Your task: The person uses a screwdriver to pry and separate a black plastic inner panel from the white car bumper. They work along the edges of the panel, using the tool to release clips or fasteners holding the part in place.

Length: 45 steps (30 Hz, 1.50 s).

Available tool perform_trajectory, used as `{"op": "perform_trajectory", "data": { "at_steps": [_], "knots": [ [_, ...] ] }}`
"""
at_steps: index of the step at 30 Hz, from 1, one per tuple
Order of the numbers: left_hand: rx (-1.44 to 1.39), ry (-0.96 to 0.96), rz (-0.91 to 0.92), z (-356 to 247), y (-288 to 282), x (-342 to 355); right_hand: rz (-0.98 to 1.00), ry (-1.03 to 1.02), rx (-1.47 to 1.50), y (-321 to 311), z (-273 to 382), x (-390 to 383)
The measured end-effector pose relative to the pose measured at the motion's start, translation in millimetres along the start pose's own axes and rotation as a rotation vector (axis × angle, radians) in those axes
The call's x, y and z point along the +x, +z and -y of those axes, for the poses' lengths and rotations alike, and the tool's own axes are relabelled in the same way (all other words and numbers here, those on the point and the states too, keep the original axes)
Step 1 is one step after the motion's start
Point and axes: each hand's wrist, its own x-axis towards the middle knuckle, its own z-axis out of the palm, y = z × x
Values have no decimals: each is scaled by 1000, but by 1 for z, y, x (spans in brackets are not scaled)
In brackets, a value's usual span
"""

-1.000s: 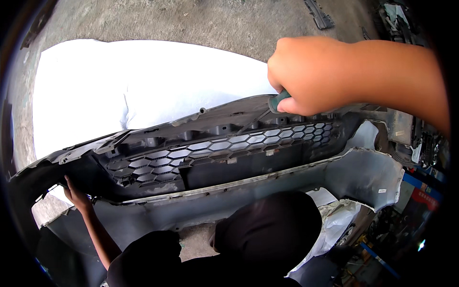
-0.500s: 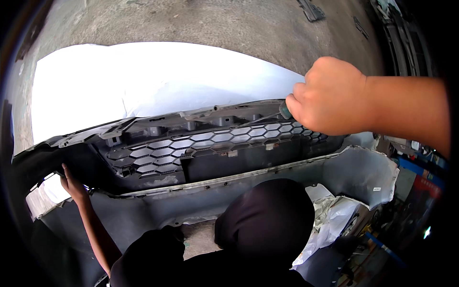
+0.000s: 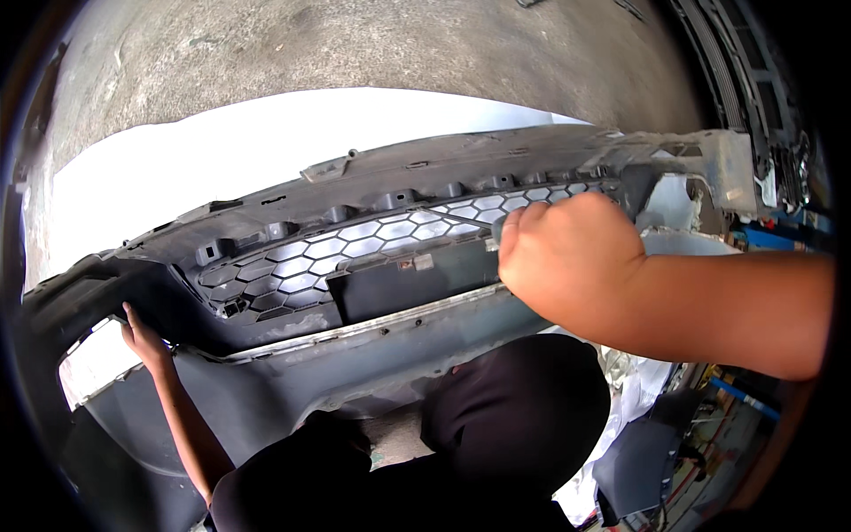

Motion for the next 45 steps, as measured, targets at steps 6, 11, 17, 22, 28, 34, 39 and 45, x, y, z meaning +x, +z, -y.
{"op": "perform_trajectory", "data": {
  "at_steps": [6,11,17,22,28,34,39,45],
  "knots": [
    [58,65,-17,7,-9,10,-113,337,-30,32,81,-18],
    [101,112,-8,12,-3,14,-234,412,-33,55,113,-39],
    [-19,162,25,14,-4,22,-373,643,376,69,140,-38],
    [68,121,44,4,-2,18,-359,729,705,41,98,-33],
    [424,190,200,-24,-2,0,-139,684,655,9,62,-15],
    [-224,296,351,-122,-41,-85,-226,689,854,-1,54,-8],
    [-1122,-675,1249,-203,-5,-165,-685,653,752,17,53,-6],
    [-928,-896,1396,-248,39,-201,-1026,512,1180,22,44,1]
  ]
}}
